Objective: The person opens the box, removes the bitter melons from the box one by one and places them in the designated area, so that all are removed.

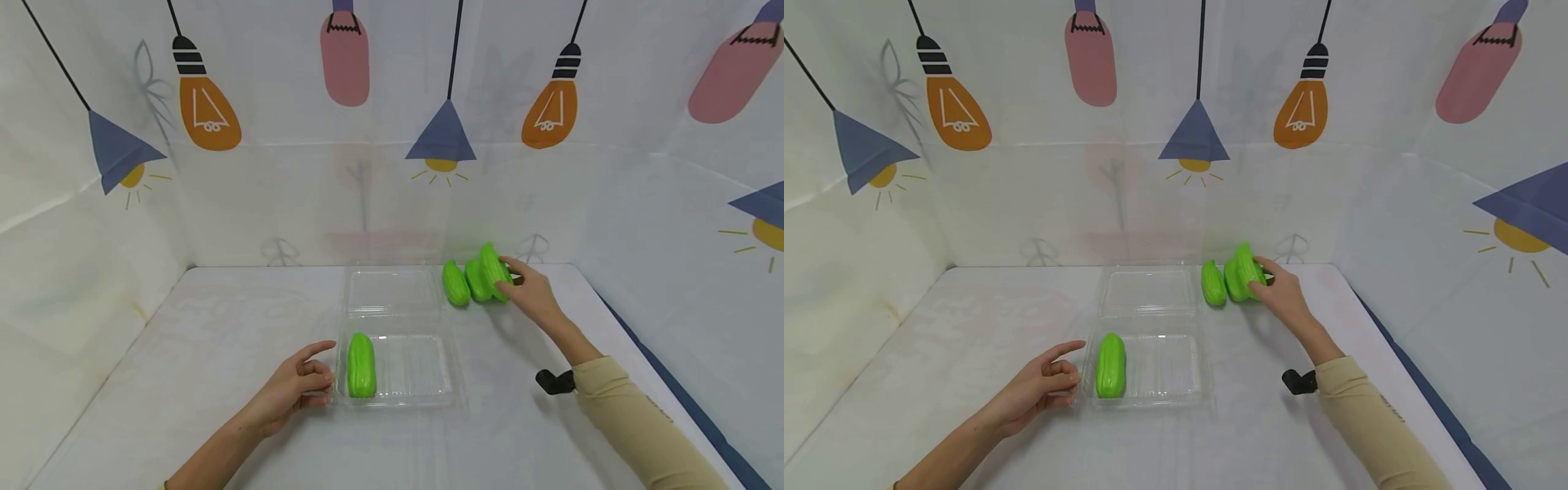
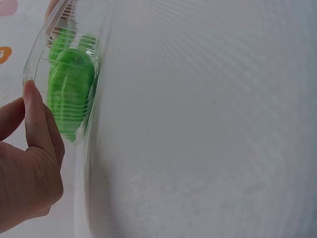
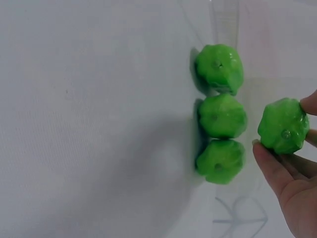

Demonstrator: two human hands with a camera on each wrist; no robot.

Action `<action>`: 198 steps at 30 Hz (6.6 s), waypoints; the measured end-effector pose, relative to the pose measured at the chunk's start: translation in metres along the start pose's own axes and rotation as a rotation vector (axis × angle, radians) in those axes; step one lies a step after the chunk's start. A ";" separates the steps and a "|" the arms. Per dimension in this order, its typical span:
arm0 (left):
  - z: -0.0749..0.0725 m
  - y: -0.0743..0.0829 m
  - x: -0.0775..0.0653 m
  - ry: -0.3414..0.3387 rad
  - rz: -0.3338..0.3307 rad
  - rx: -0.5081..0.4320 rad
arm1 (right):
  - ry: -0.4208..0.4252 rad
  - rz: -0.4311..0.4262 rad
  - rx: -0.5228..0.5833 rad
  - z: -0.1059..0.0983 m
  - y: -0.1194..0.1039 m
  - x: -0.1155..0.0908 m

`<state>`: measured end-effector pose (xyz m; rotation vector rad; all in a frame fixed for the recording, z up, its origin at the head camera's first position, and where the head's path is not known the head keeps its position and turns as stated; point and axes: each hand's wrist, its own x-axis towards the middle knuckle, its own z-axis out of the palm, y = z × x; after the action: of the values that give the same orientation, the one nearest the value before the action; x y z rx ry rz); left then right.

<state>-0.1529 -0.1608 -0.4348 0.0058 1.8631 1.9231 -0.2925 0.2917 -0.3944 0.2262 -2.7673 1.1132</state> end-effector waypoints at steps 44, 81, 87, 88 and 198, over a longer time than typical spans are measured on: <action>0.000 0.001 -0.001 0.008 0.000 -0.007 | 0.126 0.046 -0.104 -0.008 0.070 0.004; -0.001 0.001 -0.002 0.004 0.004 -0.009 | 0.100 0.127 -0.132 -0.011 0.073 -0.007; -0.001 0.001 -0.003 0.004 0.004 -0.007 | 0.151 0.111 -0.117 -0.013 0.070 -0.008; -0.001 0.001 -0.002 0.003 0.002 -0.007 | 0.158 0.107 -0.114 -0.014 0.070 -0.008; 0.001 0.001 0.002 0.019 0.001 0.015 | -0.616 -0.286 0.162 0.141 -0.130 -0.068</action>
<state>-0.1550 -0.1592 -0.4350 -0.0073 1.8903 1.9162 -0.2121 0.1065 -0.4206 1.1174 -2.9837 1.3651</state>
